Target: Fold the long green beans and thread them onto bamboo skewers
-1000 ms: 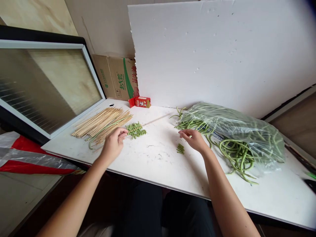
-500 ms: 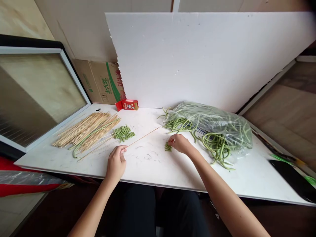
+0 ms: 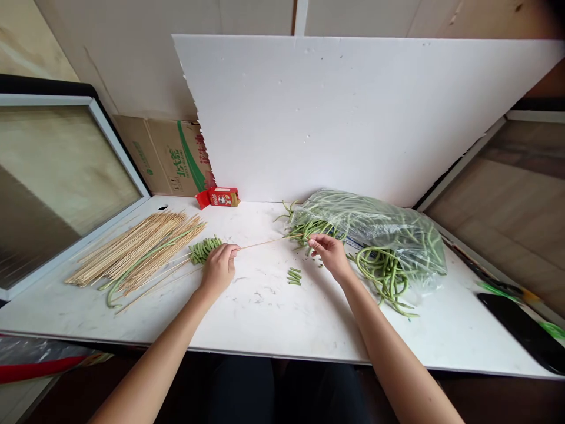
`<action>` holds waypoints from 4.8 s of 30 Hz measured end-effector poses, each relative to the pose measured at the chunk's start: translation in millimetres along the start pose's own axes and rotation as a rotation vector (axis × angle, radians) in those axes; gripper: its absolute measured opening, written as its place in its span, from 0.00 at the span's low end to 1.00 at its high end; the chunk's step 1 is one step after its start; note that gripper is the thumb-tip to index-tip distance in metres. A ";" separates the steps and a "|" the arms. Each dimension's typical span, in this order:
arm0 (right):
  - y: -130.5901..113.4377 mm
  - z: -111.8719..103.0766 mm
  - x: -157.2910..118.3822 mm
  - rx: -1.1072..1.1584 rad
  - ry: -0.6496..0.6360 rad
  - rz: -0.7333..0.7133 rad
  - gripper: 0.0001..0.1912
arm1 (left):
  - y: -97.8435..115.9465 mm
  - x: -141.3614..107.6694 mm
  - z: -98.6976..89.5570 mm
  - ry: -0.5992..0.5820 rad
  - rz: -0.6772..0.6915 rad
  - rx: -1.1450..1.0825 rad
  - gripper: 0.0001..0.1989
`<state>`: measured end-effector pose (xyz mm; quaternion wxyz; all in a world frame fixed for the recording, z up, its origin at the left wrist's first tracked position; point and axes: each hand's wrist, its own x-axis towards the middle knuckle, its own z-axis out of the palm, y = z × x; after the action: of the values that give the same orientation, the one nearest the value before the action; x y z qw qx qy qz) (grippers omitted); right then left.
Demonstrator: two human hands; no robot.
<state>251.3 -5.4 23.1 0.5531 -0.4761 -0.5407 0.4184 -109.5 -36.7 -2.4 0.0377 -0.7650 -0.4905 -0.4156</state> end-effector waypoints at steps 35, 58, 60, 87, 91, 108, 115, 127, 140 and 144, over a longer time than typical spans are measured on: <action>9.5 9.8 -14.2 0.392 -0.197 0.259 0.21 | 1.3 -7.0 1.3 0.012 0.035 0.105 0.12; 3.2 9.3 -14.7 0.423 -0.200 0.297 0.20 | -3.7 -8.1 2.6 0.010 0.042 0.118 0.13; 3.4 9.4 -14.3 0.407 -0.196 0.300 0.20 | -4.3 -8.0 2.9 0.006 0.032 0.119 0.13; 9.0 20.8 -19.1 0.296 -0.061 0.182 0.21 | -0.7 -7.6 1.2 -0.006 0.025 0.134 0.12; 8.5 21.9 -20.4 0.288 -0.085 0.176 0.21 | -0.9 -7.7 0.9 -0.003 0.016 0.130 0.11; -0.2 25.3 -22.1 0.437 -0.115 0.281 0.20 | -3.4 -5.5 0.6 0.092 0.005 0.050 0.11; -2.3 23.5 -22.5 0.428 -0.107 0.264 0.19 | -3.9 -6.6 2.0 0.091 0.020 0.048 0.11; 5.1 21.8 -21.2 0.360 -0.077 0.263 0.19 | -2.9 -5.9 1.8 0.064 0.016 -0.009 0.12; 4.1 25.4 -22.7 0.307 -0.015 0.219 0.16 | -3.3 -7.9 2.4 0.031 0.013 -0.058 0.12; 3.2 27.3 -23.9 0.294 -0.002 0.211 0.16 | -2.7 -8.1 3.1 0.025 0.004 -0.082 0.12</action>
<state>222.7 -26.1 14.1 0.5694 -0.4437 -0.4213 0.5490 -111.2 -39.7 -10.9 0.0133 -0.7617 -0.4710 -0.4446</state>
